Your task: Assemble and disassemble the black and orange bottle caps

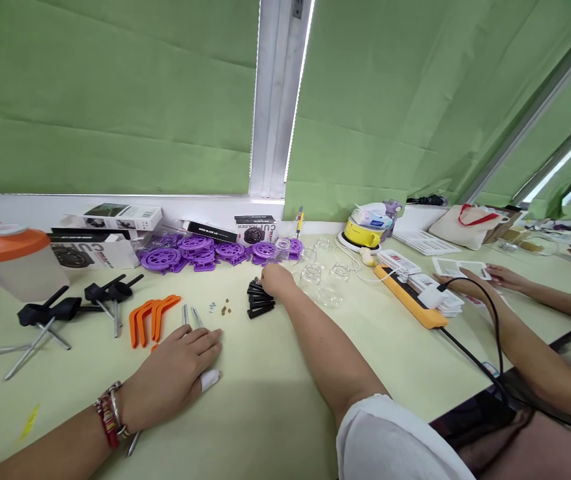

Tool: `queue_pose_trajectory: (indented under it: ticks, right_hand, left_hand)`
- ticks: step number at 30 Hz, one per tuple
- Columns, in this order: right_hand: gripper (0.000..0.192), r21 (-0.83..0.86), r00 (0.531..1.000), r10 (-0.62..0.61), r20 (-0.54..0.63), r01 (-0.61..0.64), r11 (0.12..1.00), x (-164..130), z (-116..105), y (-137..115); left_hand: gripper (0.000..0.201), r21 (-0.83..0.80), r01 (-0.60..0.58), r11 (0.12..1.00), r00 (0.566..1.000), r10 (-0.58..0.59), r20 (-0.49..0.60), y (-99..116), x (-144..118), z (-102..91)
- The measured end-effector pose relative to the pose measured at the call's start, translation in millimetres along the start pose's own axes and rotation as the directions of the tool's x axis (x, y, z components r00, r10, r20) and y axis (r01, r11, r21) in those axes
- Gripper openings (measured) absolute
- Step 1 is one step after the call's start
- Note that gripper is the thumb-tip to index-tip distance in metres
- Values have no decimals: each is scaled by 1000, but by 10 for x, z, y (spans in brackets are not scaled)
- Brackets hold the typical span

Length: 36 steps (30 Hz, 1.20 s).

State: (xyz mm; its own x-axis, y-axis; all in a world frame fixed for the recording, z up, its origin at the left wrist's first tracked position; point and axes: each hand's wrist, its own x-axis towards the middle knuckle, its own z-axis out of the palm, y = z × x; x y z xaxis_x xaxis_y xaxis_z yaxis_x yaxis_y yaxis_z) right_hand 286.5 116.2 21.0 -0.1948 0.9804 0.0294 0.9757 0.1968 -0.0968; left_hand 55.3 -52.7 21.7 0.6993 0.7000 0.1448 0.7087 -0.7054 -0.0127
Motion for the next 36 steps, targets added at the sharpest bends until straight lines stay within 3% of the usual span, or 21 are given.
queue_pose_trajectory:
  ticks: [17, 24, 36]
  right_hand:
    - [22, 7, 999, 6, -40, -6, 1000, 63, 41, 38]
    - [23, -99, 997, -16, -72, 8, 995, 141, 13, -119]
    - [27, -183, 1000, -7, -1, 7, 983, 197, -35, -208]
  left_hand:
    - [34, -1, 9, 1000, 1000, -9, 16, 2, -6, 2]
    - [35, 11, -2, 1000, 1000, 2, 7, -7, -2, 13]
    - [36, -11, 9, 1000, 1000, -9, 23, -1, 5, -5]
